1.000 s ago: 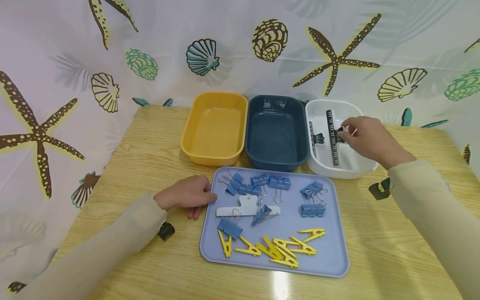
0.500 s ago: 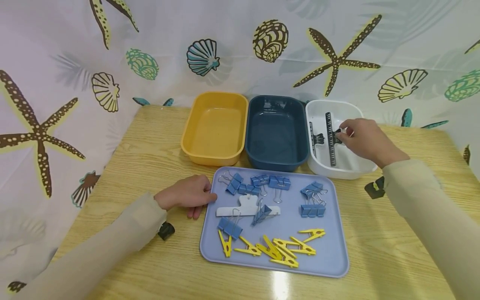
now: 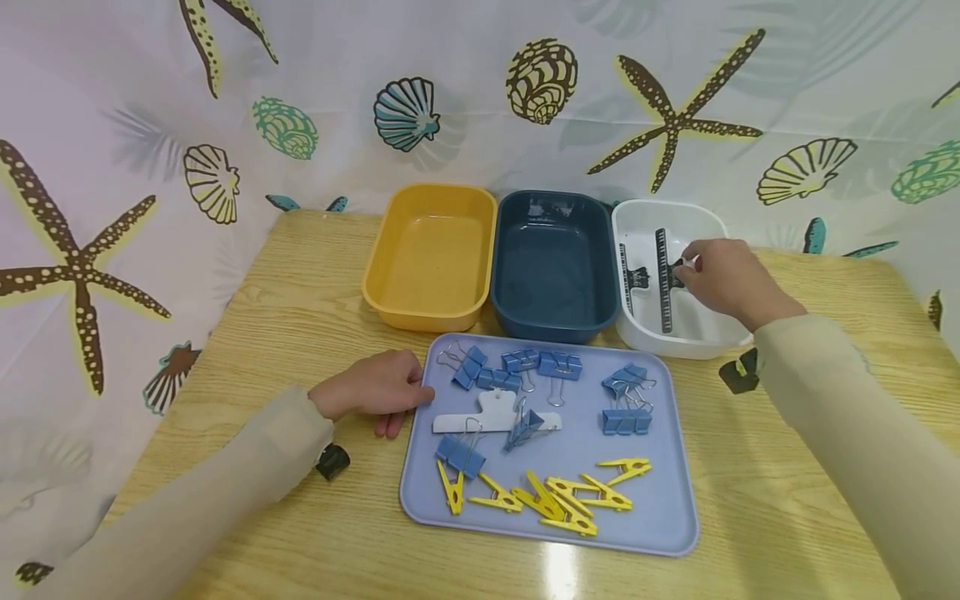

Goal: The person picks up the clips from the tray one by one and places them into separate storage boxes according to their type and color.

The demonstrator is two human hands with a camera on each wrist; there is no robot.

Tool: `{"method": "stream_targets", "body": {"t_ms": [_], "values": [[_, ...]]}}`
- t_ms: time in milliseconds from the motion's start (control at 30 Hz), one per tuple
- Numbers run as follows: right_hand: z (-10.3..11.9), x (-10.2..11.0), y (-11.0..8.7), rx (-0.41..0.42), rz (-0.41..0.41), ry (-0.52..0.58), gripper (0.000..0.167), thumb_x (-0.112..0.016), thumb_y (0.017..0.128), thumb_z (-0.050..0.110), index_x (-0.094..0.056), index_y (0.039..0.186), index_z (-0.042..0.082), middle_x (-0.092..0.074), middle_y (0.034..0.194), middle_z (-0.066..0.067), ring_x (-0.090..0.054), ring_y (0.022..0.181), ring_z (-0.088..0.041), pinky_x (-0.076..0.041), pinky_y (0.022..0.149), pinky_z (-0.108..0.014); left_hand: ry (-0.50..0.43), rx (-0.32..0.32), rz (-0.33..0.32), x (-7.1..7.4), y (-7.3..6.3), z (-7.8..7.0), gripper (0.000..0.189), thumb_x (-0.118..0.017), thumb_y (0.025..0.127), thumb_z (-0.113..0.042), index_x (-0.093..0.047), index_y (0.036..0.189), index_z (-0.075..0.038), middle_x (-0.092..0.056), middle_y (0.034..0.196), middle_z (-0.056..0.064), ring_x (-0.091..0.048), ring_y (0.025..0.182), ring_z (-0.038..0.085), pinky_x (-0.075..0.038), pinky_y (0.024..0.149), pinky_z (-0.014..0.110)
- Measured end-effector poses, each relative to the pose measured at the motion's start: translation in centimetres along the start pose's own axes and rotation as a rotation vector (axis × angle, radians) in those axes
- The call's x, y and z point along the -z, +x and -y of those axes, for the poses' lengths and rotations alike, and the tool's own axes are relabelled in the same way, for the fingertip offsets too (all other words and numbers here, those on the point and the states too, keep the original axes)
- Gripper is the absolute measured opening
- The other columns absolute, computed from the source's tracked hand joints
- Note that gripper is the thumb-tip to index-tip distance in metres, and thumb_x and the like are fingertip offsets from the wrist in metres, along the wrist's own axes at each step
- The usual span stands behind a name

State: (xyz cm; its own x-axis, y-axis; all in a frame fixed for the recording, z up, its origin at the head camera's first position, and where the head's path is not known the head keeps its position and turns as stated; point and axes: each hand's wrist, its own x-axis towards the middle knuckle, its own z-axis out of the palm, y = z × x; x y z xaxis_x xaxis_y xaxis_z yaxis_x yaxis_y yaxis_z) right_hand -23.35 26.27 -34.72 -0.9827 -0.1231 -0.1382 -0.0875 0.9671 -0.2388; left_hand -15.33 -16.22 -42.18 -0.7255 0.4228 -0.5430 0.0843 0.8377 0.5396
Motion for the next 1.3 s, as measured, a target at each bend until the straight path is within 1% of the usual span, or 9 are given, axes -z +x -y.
{"method": "stream_targets", "body": {"t_ms": [300, 467, 600, 700, 967, 1300], "values": [[-0.2, -0.2, 0.4, -0.014, 0.032, -0.015, 0.04, -0.049, 0.097, 0.018, -0.056, 0.12, -0.014, -0.06, 0.11, -0.036, -0.06, 0.09, -0.041, -0.049, 0.078, -0.051, 0.004, -0.005, 0.002, 0.0, 0.0, -0.1, 0.038, -0.052, 0.093, -0.03, -0.061, 0.064, -0.008, -0.062, 0.047, 0.006, -0.059, 0.037, 0.018, -0.038, 0.039, 0.023], [-0.2, -0.4, 0.8, -0.008, 0.031, -0.023, 0.04, -0.048, 0.097, 0.017, -0.057, 0.12, -0.015, -0.06, 0.113, -0.036, -0.059, 0.093, -0.042, -0.048, 0.083, -0.054, 0.009, -0.009, 0.006, 0.1, -0.1, -0.1, 0.038, -0.052, 0.094, -0.029, -0.06, 0.064, -0.008, -0.062, 0.047, 0.005, -0.059, 0.037, 0.017, -0.037, 0.039, 0.023], [-0.2, -0.5, 1.0, -0.04, 0.049, -0.013, 0.041, -0.047, 0.097, 0.018, -0.056, 0.121, -0.015, -0.058, 0.117, -0.036, -0.057, 0.096, -0.042, -0.047, 0.085, -0.055, 0.005, -0.014, 0.007, 0.1, -0.1, -0.1, 0.038, -0.052, 0.094, -0.028, -0.06, 0.064, -0.008, -0.062, 0.046, 0.005, -0.058, 0.036, 0.017, -0.037, 0.039, 0.023], [-0.1, -0.5, 1.1, -0.066, 0.066, -0.008, 0.042, -0.046, 0.098, 0.018, -0.056, 0.121, -0.015, -0.057, 0.118, -0.035, -0.056, 0.096, -0.041, -0.046, 0.084, -0.054, 0.003, -0.015, 0.007, 0.0, -0.1, -0.1, 0.037, -0.052, 0.094, -0.027, -0.06, 0.064, -0.008, -0.062, 0.046, 0.005, -0.058, 0.036, 0.017, -0.037, 0.039, 0.023], [0.2, -0.6, 1.5, -0.101, 0.088, -0.006, 0.041, -0.046, 0.097, 0.017, -0.056, 0.121, -0.015, -0.056, 0.119, -0.036, -0.055, 0.097, -0.042, -0.047, 0.083, -0.053, 0.006, -0.009, 0.006, 0.0, -0.1, -0.1, 0.037, -0.052, 0.094, -0.027, -0.06, 0.064, -0.007, -0.062, 0.047, 0.005, -0.057, 0.035, 0.017, -0.036, 0.039, 0.022], [0.0, -0.8, 1.8, -0.084, 0.076, -0.015, 0.039, -0.045, 0.097, 0.016, -0.058, 0.117, -0.014, -0.057, 0.116, -0.035, -0.056, 0.094, -0.041, -0.047, 0.081, -0.051, -0.002, -0.013, 0.008, 0.0, -0.1, -0.1, 0.037, -0.052, 0.095, -0.027, -0.059, 0.064, -0.007, -0.062, 0.047, 0.005, -0.056, 0.035, 0.017, -0.034, 0.039, 0.022]]}}
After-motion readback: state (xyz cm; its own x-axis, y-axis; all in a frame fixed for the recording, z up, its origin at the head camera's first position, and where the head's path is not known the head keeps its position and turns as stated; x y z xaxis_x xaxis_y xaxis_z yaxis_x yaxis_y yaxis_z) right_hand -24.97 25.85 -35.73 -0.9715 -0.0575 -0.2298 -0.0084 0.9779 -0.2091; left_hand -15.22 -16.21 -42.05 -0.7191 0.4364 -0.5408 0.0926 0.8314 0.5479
